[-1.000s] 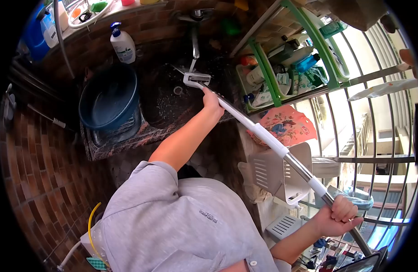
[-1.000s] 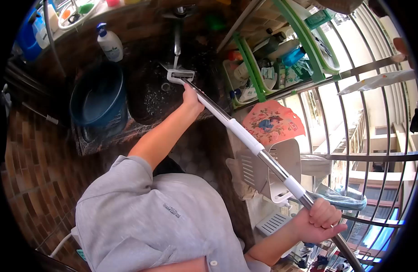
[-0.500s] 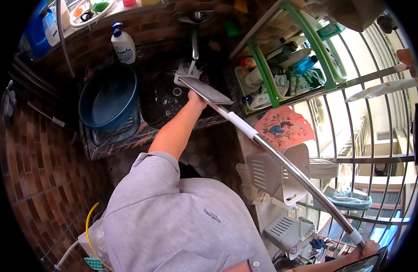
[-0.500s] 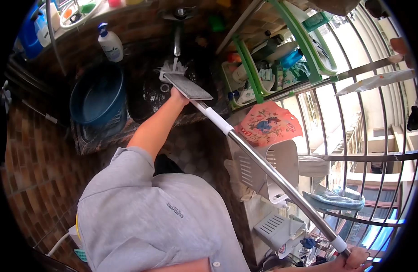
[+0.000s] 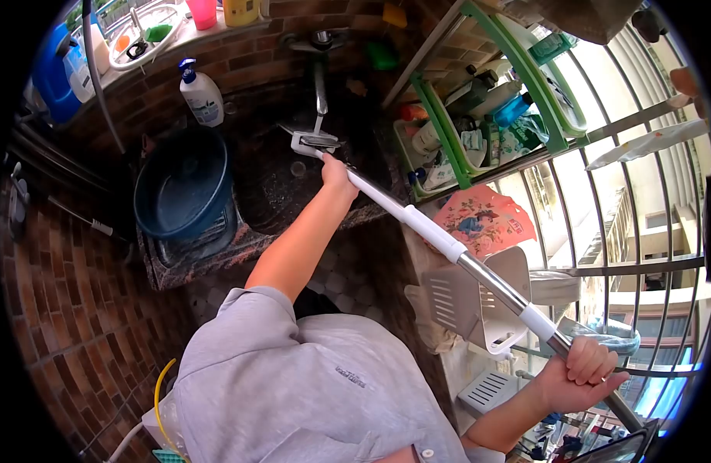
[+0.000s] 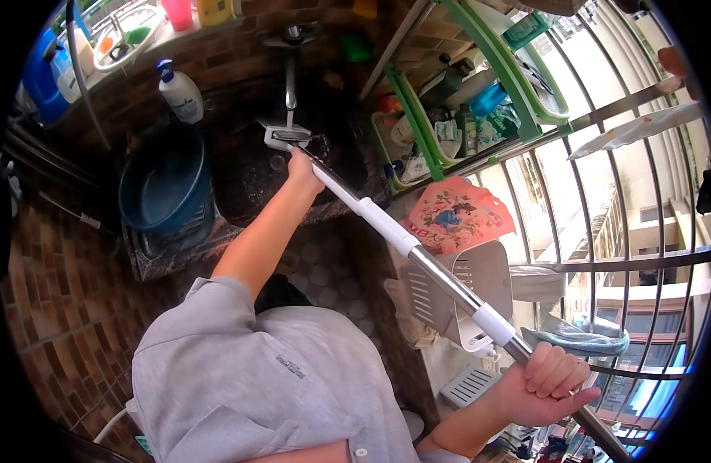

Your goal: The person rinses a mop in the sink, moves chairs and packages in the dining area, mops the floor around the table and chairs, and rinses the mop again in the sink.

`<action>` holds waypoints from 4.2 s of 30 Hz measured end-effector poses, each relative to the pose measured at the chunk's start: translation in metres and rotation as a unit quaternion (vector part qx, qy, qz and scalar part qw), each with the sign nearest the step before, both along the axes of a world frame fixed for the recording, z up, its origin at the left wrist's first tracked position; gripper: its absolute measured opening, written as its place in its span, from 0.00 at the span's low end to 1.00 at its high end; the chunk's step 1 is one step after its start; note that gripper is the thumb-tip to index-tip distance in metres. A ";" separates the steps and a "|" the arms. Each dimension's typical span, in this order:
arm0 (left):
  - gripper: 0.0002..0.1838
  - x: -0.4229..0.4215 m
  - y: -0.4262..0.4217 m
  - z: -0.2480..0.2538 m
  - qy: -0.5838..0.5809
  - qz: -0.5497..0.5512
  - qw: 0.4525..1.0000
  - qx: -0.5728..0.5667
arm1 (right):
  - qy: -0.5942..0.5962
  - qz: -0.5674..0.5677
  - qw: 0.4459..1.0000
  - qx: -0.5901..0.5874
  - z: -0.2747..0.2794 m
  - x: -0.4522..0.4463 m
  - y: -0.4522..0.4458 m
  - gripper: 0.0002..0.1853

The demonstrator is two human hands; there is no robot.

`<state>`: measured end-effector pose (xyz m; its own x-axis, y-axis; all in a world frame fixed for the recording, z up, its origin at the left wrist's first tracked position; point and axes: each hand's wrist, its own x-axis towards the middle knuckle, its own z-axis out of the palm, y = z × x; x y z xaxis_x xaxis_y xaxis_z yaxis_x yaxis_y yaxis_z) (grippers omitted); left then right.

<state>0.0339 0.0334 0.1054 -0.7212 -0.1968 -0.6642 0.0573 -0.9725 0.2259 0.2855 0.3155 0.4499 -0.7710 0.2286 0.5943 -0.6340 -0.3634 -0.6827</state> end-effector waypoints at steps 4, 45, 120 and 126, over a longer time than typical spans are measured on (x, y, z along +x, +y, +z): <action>0.27 0.017 -0.006 0.031 -0.072 -0.002 0.997 -0.015 | 0.008 0.019 1.000 0.009 -0.002 -0.006 0.008 0.25; 0.28 -0.010 0.018 -0.018 -0.026 -0.043 0.999 0.002 | -0.020 -0.026 0.996 0.079 0.003 0.025 0.012 0.24; 0.14 0.136 0.084 0.034 0.459 -0.110 0.778 0.415 | -0.167 0.166 0.967 0.101 -0.157 0.177 0.162 0.05; 0.18 0.138 0.075 0.046 0.535 -0.133 0.740 0.386 | -0.171 0.171 0.965 0.096 -0.179 0.176 0.161 0.06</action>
